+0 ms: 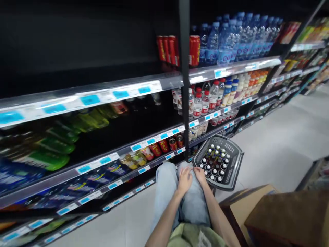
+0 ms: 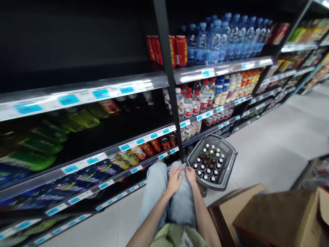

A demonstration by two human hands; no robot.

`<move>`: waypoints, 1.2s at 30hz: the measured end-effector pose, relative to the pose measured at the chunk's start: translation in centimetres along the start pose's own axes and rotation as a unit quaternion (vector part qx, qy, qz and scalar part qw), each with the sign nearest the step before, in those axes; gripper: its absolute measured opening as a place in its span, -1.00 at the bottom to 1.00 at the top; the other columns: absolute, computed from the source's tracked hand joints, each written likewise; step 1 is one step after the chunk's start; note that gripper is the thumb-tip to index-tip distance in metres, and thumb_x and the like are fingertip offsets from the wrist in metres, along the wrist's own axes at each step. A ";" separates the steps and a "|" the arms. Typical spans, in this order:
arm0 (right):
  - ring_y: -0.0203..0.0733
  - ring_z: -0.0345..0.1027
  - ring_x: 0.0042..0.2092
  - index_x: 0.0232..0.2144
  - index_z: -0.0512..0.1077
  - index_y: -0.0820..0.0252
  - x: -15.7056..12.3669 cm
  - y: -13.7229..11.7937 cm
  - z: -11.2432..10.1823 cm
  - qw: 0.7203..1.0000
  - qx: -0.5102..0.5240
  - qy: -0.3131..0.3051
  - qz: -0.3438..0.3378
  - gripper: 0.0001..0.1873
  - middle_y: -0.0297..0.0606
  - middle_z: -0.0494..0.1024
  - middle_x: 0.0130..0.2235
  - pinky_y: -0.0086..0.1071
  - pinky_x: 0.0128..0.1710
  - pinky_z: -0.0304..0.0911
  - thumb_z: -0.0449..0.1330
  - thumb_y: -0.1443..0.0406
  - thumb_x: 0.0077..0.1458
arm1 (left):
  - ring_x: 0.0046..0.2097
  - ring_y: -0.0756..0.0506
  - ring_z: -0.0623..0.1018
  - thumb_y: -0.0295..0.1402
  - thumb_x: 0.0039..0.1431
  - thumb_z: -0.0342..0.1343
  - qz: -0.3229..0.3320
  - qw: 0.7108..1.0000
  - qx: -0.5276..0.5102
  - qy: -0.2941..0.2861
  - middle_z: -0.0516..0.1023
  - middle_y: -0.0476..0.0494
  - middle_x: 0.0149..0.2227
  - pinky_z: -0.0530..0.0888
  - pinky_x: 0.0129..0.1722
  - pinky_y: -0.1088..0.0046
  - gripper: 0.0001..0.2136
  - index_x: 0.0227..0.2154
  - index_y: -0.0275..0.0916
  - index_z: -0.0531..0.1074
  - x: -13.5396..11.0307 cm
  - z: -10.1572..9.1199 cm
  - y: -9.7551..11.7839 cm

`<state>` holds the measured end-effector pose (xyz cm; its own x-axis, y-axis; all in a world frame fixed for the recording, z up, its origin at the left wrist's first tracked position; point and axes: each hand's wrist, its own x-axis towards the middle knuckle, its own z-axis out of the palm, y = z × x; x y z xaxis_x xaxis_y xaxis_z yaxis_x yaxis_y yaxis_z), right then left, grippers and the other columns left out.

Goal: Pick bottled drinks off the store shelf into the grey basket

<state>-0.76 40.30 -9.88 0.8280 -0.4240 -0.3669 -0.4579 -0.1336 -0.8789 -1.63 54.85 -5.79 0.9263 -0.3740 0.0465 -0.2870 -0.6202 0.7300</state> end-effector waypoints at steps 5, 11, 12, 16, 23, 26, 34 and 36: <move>0.20 0.61 0.15 -0.24 0.62 -0.01 -0.9 -3.4 2.0 0.984 -0.162 -0.037 -0.057 -0.70 -0.11 0.75 -0.09 -0.13 0.11 0.52 0.15 0.08 0.07 | 0.48 -0.29 0.34 -0.38 0.28 0.00 -0.063 0.995 -0.073 0.015 0.39 -0.33 0.43 0.12 0.57 -0.08 -0.44 0.35 -0.16 0.38 -4.9 2.0 -0.6; 0.40 0.37 0.36 0.32 0.42 0.12 -1.8 -5.6 5.1 0.922 -0.370 -0.089 -0.070 -0.25 0.18 0.38 0.40 0.18 0.23 0.38 0.18 0.00 0.14 | 0.35 -0.32 0.50 -0.40 0.14 0.13 -0.126 0.977 -0.167 0.049 0.54 -0.42 0.28 0.38 0.43 0.08 -0.47 0.22 -0.23 0.44 -6.2 1.7 -0.5; 0.41 0.34 0.38 0.37 0.37 0.08 -2.0 -5.7 5.4 0.915 -0.385 -0.096 -0.065 -0.23 0.16 0.33 0.43 0.20 0.22 0.38 0.17 0.00 0.15 | 0.30 -0.31 0.55 -0.43 0.13 0.12 -0.128 0.973 -0.182 0.060 0.59 -0.39 0.22 0.42 0.39 0.11 -0.52 0.15 -0.22 0.47 -6.1 1.3 -0.5; 0.36 0.35 0.36 0.48 0.20 0.11 -2.1 -5.6 5.9 0.884 -0.448 -0.109 -0.074 -0.17 0.20 0.33 0.40 0.10 0.18 0.39 0.14 -0.04 0.26 | -0.07 -0.22 0.72 -0.50 0.16 0.02 -0.191 0.957 -0.198 0.095 0.72 -0.17 -0.19 0.59 0.10 0.21 -0.73 -0.13 -0.16 0.51 -5.7 -0.2 -0.7; 0.34 0.29 0.34 0.47 0.16 0.26 -2.6 -4.7 6.1 0.833 -0.535 -0.059 -0.128 -0.23 0.23 0.29 0.39 0.07 0.19 0.31 0.02 -0.03 0.40 | -0.12 -0.26 0.70 -0.48 0.15 0.13 -0.172 0.984 -0.032 -0.012 0.70 -0.22 -0.21 0.59 0.01 0.18 -0.83 -0.21 -0.20 0.53 -6.7 0.1 0.2; 0.31 0.25 0.35 0.43 0.24 0.24 -2.6 -4.6 5.9 0.819 -0.546 -0.049 -0.167 -0.32 0.19 0.26 0.42 0.07 0.20 0.29 0.00 0.03 0.41 | -0.14 -0.24 0.70 -0.50 0.14 0.12 -0.164 0.985 -0.049 -0.016 0.71 -0.21 -0.21 0.60 -0.03 0.22 -0.82 -0.22 -0.20 0.54 -7.2 0.1 0.8; 0.32 0.32 0.27 0.37 0.31 0.29 -2.1 -4.5 5.2 0.832 -0.529 -0.045 -0.159 -0.34 0.18 0.36 0.33 0.08 0.13 0.35 -0.02 0.02 0.43 | -0.45 -0.03 0.54 -0.47 0.17 0.03 -0.118 0.951 -0.269 0.098 0.59 -0.05 -0.43 0.49 -0.37 0.46 -0.83 -0.29 -0.23 0.53 -7.9 -5.1 0.3; 0.33 0.33 0.26 0.35 0.33 0.30 -2.2 -4.4 5.2 0.831 -0.528 -0.039 -0.169 -0.35 0.20 0.39 0.30 0.08 0.11 0.35 -0.01 0.02 0.42 | -0.46 -0.01 0.53 -0.44 0.17 0.06 -0.102 0.946 -0.280 0.127 0.59 -0.05 -0.42 0.48 -0.38 0.48 -0.86 -0.30 -0.24 0.52 -7.6 -8.9 -0.4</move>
<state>1.07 46.46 -6.76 0.9665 -0.1486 -0.2093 -0.1898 -0.9627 -0.1928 -6.39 64.06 -0.31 0.9977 -0.0639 -0.0244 0.0130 -0.1729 0.9849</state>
